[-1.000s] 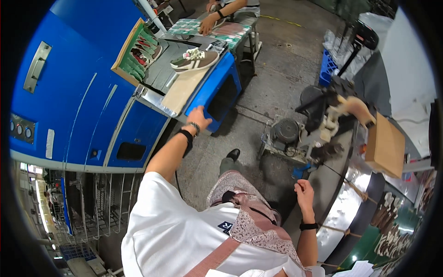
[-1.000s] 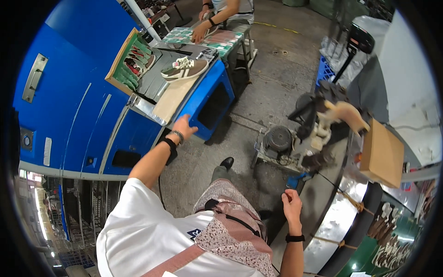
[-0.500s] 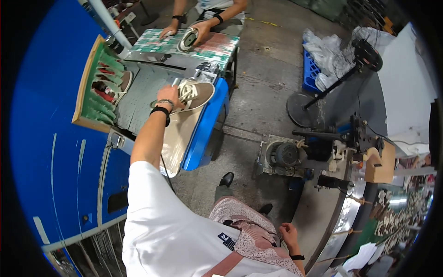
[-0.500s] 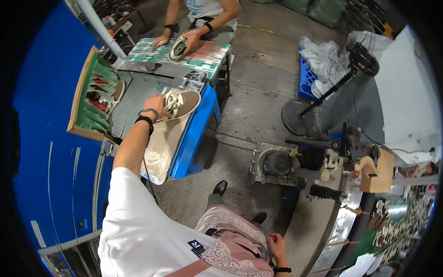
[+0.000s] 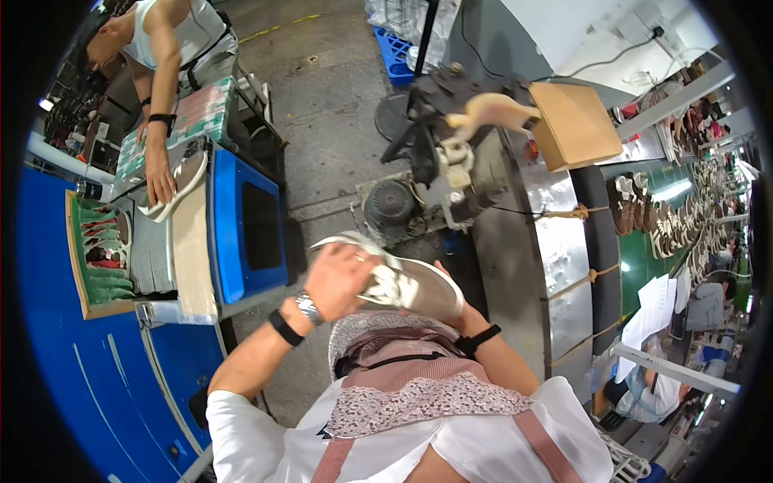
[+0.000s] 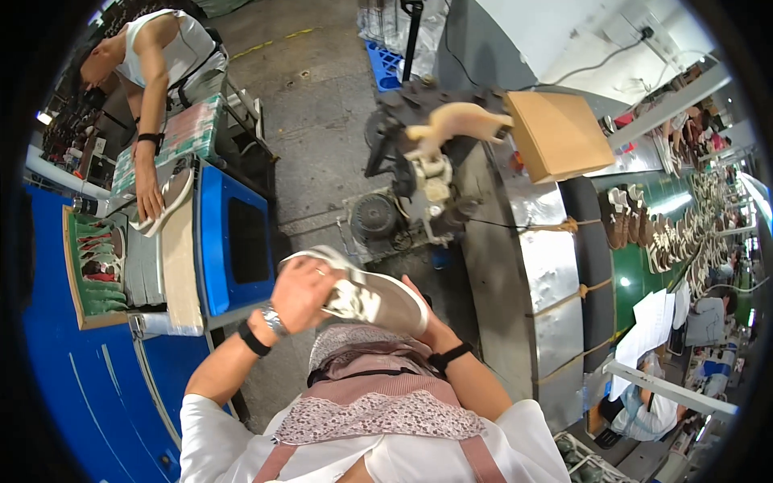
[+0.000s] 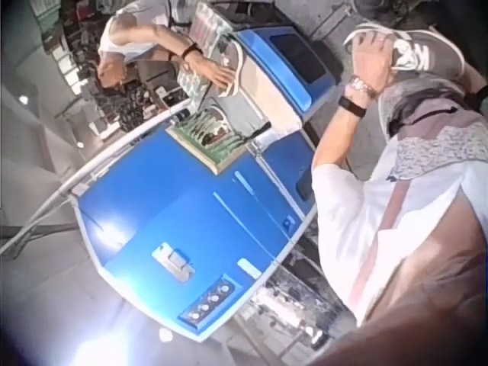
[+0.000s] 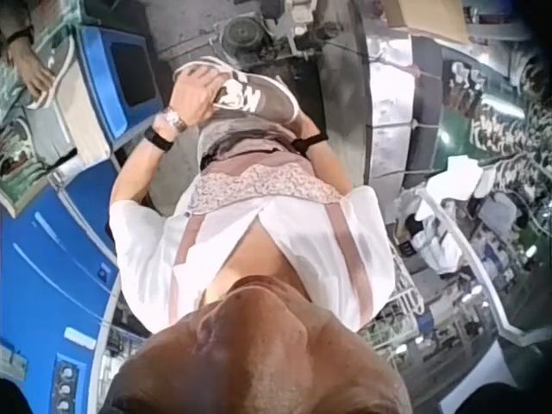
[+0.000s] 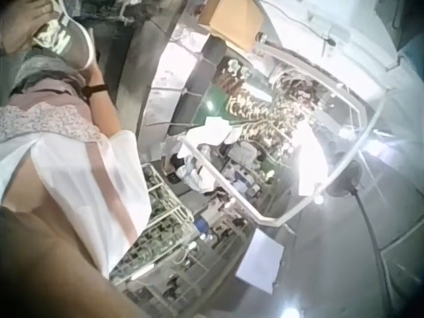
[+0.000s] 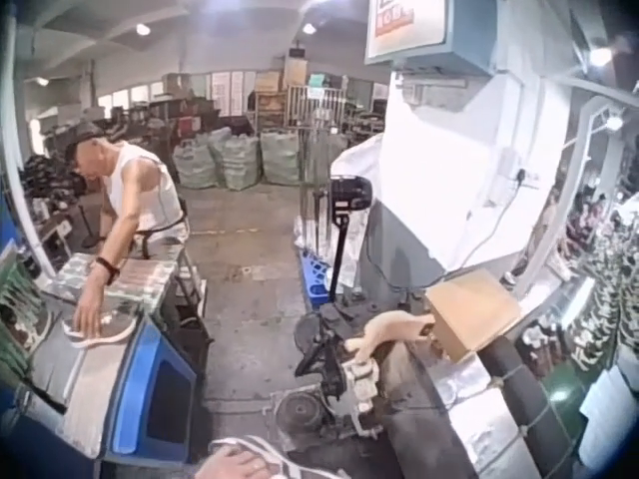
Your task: Fitting shoe uppers onto lasts, securing them with industrial fixtures, and placing finished components on a conveyor belt and storage rack.
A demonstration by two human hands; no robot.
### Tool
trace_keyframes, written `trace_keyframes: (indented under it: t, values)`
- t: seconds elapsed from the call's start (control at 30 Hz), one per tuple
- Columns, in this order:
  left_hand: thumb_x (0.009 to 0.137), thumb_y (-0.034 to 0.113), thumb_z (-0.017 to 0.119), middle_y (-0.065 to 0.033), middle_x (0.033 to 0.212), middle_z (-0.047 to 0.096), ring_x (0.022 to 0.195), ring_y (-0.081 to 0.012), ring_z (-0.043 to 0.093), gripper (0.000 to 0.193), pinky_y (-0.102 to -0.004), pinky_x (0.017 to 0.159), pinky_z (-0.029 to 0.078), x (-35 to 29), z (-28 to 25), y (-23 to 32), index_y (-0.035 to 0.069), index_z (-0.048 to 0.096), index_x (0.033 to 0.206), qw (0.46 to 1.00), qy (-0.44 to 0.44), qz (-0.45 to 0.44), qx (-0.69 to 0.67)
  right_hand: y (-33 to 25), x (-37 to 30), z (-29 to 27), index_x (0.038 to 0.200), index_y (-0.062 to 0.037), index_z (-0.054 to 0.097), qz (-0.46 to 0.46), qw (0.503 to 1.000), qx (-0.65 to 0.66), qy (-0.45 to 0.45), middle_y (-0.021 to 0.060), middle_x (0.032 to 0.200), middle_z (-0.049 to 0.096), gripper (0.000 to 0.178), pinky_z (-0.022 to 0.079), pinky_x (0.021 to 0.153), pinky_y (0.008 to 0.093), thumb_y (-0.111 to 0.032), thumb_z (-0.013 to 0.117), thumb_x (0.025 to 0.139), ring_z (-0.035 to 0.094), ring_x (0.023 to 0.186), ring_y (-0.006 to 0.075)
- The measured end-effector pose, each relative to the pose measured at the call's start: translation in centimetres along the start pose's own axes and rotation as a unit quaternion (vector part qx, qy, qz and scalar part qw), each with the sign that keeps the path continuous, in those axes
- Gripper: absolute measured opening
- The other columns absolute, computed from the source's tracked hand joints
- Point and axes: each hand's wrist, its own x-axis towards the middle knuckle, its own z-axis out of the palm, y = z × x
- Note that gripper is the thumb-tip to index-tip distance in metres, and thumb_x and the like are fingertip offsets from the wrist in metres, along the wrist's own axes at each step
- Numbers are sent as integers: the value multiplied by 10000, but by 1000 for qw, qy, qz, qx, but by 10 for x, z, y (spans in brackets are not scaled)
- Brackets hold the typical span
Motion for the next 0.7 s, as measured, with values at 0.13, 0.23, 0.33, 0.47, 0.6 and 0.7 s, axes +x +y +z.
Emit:
trace_keyframes:
  t: [0.13,0.23,0.33,0.47,0.6,0.7]
  values:
    - [660,91,770,-60,1250,646,1284,-284,560,649,-483,1059,425,60,43,99,130,639,1295,995,76,49,-53,-43,-82,-1,1519,-40,424,-69,988,83,-114,142,1440,568,637,462,1107,436,-481,432,1059,584,1274,297]
    - [719,22,697,-131,1381,546,1352,-362,489,695,-500,1085,412,89,66,148,139,580,1393,996,68,-3,-56,-82,-125,-26,1577,-10,284,-257,951,-171,-6,176,1480,497,731,423,1122,430,-286,555,957,533,1323,287]
    - [696,9,725,-191,1434,472,1381,-421,438,820,-512,1097,415,120,90,178,107,477,1471,992,70,-44,-94,-115,-155,-6,1605,8,191,-430,816,-379,72,188,1490,458,863,397,1112,380,-223,629,898,469,1364,263]
    - [611,-39,771,-248,1477,373,1391,-492,384,1048,-514,1136,409,160,103,190,45,305,1547,974,119,-79,-174,-156,-154,0,1596,13,199,-511,703,-484,106,212,1472,476,896,424,1093,391,-130,691,860,508,1328,296]
    - [595,-47,797,-265,1475,364,1385,-481,380,1107,-485,1146,406,175,119,173,-5,248,1556,957,173,-118,-201,-195,-131,14,1574,21,238,-495,588,-625,138,259,1451,498,945,440,1076,418,-192,755,811,544,1301,352]
    - [621,-26,805,-265,1475,365,1384,-473,380,1103,-468,1135,417,175,128,169,-24,222,1557,947,188,-138,-222,-201,-117,20,1574,-7,253,-539,432,-703,167,278,1387,534,958,456,1049,445,-229,769,798,568,1252,399]
